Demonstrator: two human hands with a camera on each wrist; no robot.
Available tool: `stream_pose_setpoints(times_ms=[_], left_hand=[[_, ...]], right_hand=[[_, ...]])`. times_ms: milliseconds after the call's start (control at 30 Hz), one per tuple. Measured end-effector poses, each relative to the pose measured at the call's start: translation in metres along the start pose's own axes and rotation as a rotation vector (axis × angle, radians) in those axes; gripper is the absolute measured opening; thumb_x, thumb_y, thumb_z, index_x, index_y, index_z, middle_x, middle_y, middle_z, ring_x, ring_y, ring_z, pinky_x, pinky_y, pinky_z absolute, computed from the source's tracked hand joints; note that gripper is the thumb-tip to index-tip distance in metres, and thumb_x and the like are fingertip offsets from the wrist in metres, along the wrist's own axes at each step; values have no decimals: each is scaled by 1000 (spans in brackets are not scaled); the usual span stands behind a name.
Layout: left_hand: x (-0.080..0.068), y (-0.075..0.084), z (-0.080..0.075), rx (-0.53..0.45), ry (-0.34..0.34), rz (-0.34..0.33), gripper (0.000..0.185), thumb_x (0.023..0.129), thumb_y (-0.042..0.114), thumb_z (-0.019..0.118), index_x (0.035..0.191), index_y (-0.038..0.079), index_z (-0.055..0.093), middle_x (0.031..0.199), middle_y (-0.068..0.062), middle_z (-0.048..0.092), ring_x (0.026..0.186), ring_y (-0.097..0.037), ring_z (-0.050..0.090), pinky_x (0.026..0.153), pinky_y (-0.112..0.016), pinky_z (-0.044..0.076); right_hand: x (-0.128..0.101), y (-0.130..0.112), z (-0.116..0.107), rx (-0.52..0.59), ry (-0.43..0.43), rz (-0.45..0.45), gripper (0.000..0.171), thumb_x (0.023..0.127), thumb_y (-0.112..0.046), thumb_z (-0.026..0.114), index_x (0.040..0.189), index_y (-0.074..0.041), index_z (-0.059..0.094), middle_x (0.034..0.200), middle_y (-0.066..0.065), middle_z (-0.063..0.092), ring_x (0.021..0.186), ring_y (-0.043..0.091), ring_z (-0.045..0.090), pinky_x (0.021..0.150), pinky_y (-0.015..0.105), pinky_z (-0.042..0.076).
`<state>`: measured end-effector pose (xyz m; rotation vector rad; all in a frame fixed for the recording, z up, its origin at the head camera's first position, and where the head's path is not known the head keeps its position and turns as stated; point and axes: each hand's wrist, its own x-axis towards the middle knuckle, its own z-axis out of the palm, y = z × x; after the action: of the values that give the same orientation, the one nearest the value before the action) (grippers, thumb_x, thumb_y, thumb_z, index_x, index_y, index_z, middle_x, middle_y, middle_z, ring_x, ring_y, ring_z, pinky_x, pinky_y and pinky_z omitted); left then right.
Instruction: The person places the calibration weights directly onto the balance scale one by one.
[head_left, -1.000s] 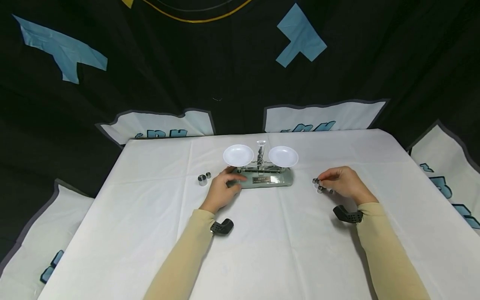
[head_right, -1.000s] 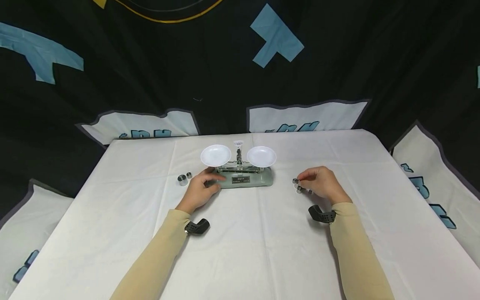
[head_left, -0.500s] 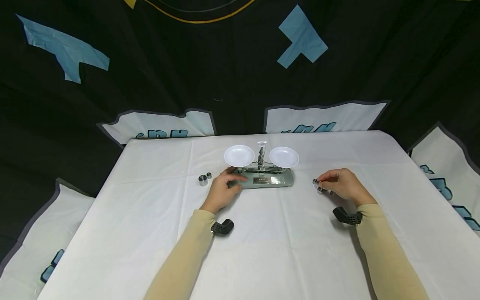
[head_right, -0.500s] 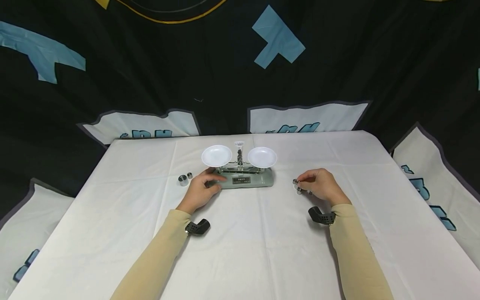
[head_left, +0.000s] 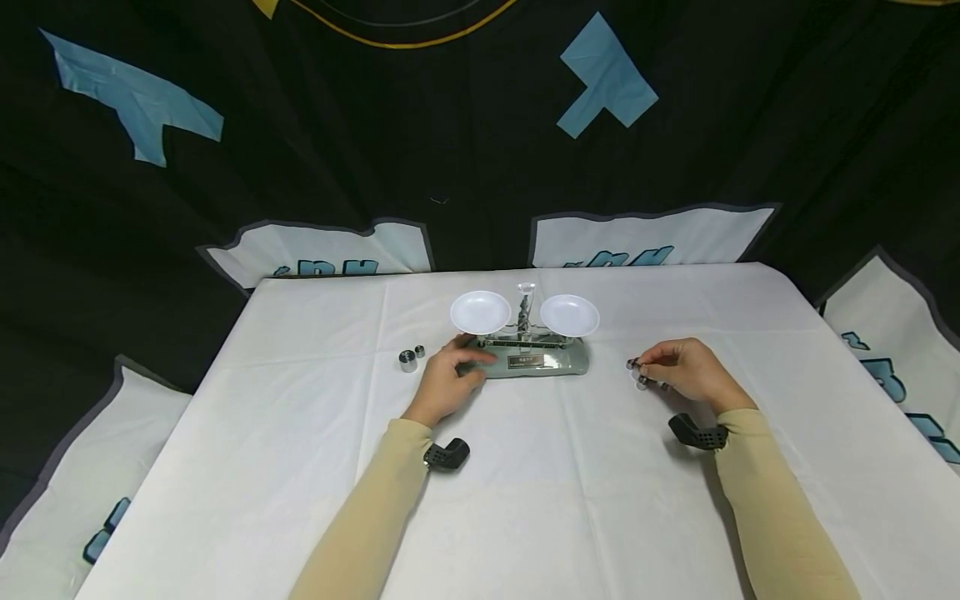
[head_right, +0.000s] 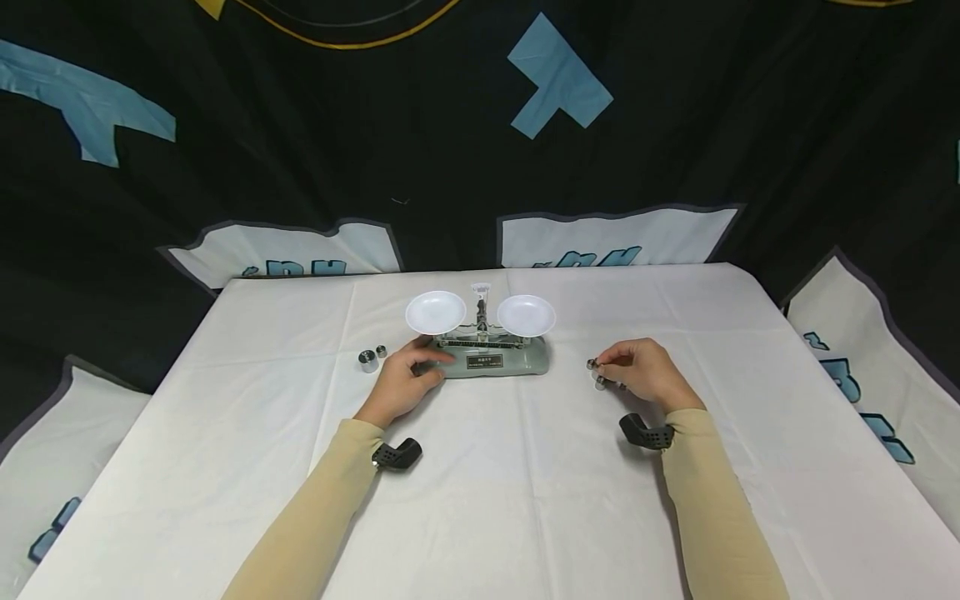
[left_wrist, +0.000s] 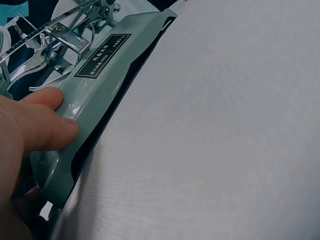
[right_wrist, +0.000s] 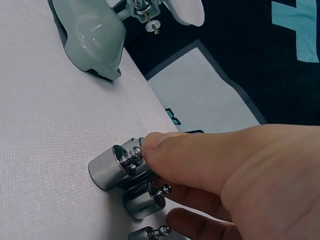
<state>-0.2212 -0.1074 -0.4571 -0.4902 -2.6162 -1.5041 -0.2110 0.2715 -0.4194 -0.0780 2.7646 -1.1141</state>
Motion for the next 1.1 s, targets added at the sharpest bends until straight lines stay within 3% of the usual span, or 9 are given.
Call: stream_pose_setpoints(times_ms=[167, 467, 733, 1100], left_hand=[[0, 1, 0, 1, 3, -1, 25, 81, -1, 68, 103, 4, 79, 154, -20, 51, 148, -36, 43, 125, -49, 33], [0, 0, 1, 4, 14, 7, 25, 80, -1, 68, 103, 4, 79, 152, -21, 52, 146, -37, 45, 123, -50, 35], [0, 1, 0, 17, 13, 14, 25, 80, 0, 68, 102, 4, 79, 152, -20, 53, 146, -37, 46, 123, -50, 36], [1, 0, 1, 15, 19, 20, 24, 80, 1, 68, 101, 4, 79, 150, -19, 55, 145, -37, 47, 121, -50, 38]], right_hand=[[-2, -1, -1, 16, -1, 1, 18, 94, -11, 68, 107, 1, 72, 109, 18, 73, 81, 15, 59, 62, 24, 50], [-5, -7, -7, 1, 4, 5, 19, 96, -13, 65, 109, -2, 71, 112, 17, 72, 86, 20, 61, 70, 26, 51], [-10, -28, -18, -28, 25, -20, 20, 96, -15, 62, 110, -3, 70, 124, 20, 66, 117, 32, 51, 93, 44, 42], [-5, -63, -36, -15, 25, -46, 21, 99, -20, 63, 112, -5, 70, 127, 16, 65, 110, 28, 50, 89, 38, 39]])
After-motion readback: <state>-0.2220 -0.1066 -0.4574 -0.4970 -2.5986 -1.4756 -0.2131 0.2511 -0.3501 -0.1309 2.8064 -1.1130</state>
